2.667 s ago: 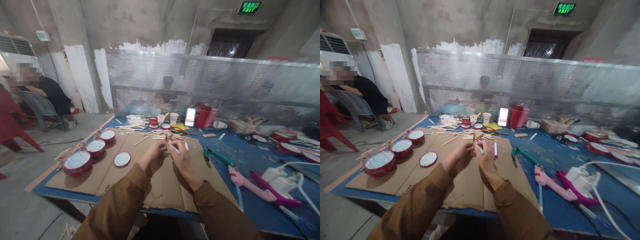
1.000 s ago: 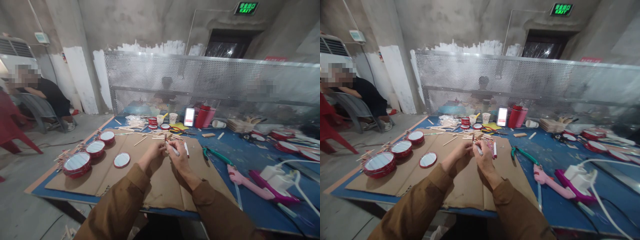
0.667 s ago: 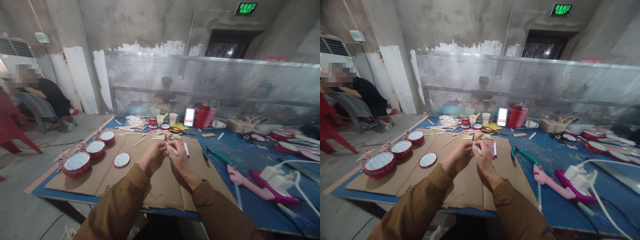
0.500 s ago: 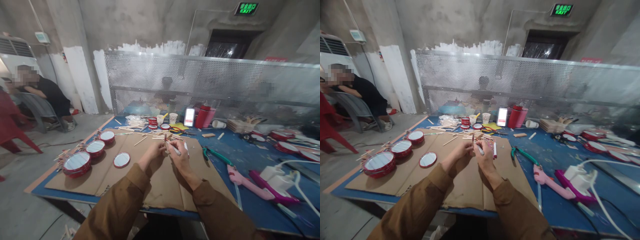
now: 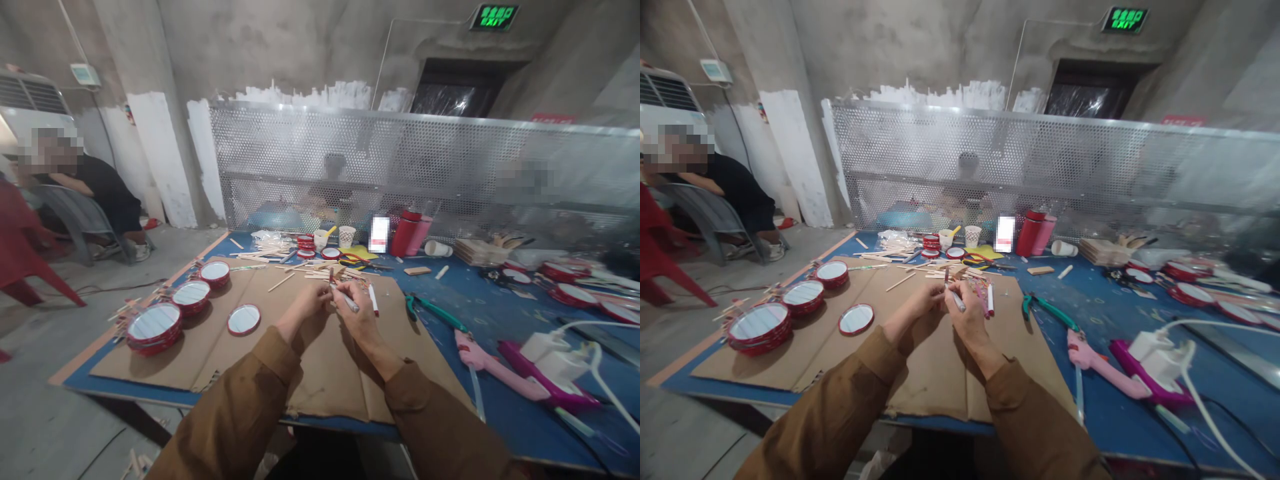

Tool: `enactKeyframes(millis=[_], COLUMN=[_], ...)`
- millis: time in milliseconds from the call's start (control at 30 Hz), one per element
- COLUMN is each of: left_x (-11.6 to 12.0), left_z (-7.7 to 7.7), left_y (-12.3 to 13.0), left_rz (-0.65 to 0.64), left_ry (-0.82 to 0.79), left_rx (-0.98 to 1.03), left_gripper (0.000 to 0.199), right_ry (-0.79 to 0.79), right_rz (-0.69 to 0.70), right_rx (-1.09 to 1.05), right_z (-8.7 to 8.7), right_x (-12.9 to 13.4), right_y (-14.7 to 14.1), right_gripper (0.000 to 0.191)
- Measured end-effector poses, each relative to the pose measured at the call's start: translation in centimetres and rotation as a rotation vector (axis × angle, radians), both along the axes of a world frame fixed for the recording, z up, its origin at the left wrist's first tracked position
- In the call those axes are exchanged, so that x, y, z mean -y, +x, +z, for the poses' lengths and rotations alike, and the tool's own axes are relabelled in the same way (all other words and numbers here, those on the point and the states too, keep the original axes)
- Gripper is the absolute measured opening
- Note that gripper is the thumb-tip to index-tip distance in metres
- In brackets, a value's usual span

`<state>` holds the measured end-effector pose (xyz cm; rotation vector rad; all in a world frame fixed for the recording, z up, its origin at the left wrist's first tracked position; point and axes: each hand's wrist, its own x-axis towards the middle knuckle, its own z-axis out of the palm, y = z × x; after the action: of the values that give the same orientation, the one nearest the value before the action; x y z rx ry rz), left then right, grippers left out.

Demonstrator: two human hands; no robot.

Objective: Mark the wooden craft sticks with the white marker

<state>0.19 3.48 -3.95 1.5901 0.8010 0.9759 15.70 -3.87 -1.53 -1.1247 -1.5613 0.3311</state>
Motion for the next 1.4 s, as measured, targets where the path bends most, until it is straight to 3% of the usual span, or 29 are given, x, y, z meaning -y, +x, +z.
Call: enactKeyframes(millis=[200,467,633,800,1167,1400], left_x=[0.06,-0.65,-0.48,-0.2,-0.36,-0.24], left_z=[-0.28,-0.92,-0.7,-0.3,-0.91,-0.13], left_y=[0.29,0.17,0.23,-0.21,-0.02,-0.15], left_rz=[-0.016,0.014,0.008,0.012,-0.006,-0.027], left_ry=[-0.034,0.016,0.015,0.014,0.024,-0.014], left_rx=[0.031,-0.034,-0.024,-0.071,-0.03,-0.078], left_gripper=[0.027,0.027,0.018,0.022,0.03,0.02], right_ry=[0.015,0.01,0.015,-0.006,0.007,-0.003], right_rz=[-0.062,0.001,-0.047,0.029,0.004,0.039], right_rx=[-0.01,0.004,-0.012,-0.012,-0.011,-0.005], right_z=[0.19,0.08,0.27,0.18,-0.64,-0.37], right_x=[0.13,0.22,0.28,0.22,-0.21,-0.22], right_y=[0.2,0.19,0.18,-0.06,0.36,0.25], right_gripper=[0.026,0.026,0.025,0.025,0.026,0.022])
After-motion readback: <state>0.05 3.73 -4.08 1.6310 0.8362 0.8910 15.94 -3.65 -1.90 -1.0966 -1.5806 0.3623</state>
